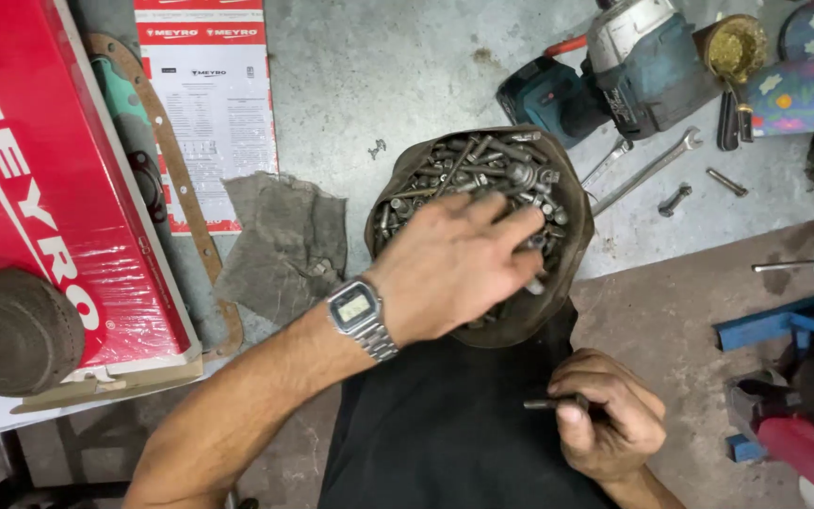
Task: Sorting through a bin of bolts and using a bench grinder to work on a mechanical component
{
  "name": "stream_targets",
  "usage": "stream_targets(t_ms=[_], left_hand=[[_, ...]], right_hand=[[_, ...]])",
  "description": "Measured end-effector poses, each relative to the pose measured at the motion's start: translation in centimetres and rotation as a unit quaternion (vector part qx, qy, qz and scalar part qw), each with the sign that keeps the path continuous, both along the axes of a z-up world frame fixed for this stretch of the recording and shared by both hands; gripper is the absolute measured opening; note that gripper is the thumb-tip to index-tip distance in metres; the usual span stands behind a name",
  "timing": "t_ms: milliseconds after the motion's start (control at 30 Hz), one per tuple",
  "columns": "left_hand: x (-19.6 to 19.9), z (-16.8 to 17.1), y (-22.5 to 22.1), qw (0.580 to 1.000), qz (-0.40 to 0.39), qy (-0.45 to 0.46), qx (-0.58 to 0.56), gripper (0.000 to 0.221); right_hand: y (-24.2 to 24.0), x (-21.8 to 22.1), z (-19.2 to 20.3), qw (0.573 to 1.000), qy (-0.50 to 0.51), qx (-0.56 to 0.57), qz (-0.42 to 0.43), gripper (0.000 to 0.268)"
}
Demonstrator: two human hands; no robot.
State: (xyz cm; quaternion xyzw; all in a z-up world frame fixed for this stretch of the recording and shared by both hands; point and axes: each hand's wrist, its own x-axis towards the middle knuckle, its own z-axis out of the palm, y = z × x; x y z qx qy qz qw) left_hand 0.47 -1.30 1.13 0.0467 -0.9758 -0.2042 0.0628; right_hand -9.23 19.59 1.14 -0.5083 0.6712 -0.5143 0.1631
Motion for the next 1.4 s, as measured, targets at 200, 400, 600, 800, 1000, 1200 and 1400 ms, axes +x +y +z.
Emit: stream_targets(t_ms=[200, 400, 600, 800, 1000, 1200, 1400], left_hand=[[0.6, 0.9, -1.8, 0.987, 0.100, 0.085, -0.093, 0.015], [0.9, 0.6, -2.7, 0.987, 0.094, 0.105, -0.071, 0.018], [2.2, 2.7, -5.0, 0.985, 0.113, 0.116, -0.057, 0.014], [2.6, 2.7, -3.5, 0.984, 0.162, 0.041, -0.066, 0.071], [2.9, 1.9, -3.2, 0.992, 0.124, 0.001, 0.022, 0.087], [2.1, 0.0, -4.6, 0.997, 0.061, 0.036, 0.038, 0.097], [3.4, 1.2, -5.4, 0.964, -0.016, 0.160, 0.210, 0.058]], right_hand=[[1.9, -0.3, -1.5, 0.999, -0.019, 0.016, -0.043, 0.034], [2.3, -0.4, -2.0, 0.998, -0.038, 0.021, -0.044, 0.033], [2.5, -0.3, -2.2, 0.997, -0.036, 0.031, -0.053, 0.032], [2.3, -0.7, -2.6, 0.997, -0.040, 0.032, -0.057, 0.028], [2.1, -1.0, -2.3, 0.997, -0.035, 0.047, -0.057, 0.028], [1.7, -0.9, -2.4, 0.997, -0.026, 0.045, -0.050, 0.027], [1.6, -1.2, -2.2, 0.996, -0.030, 0.054, -0.064, 0.027]])
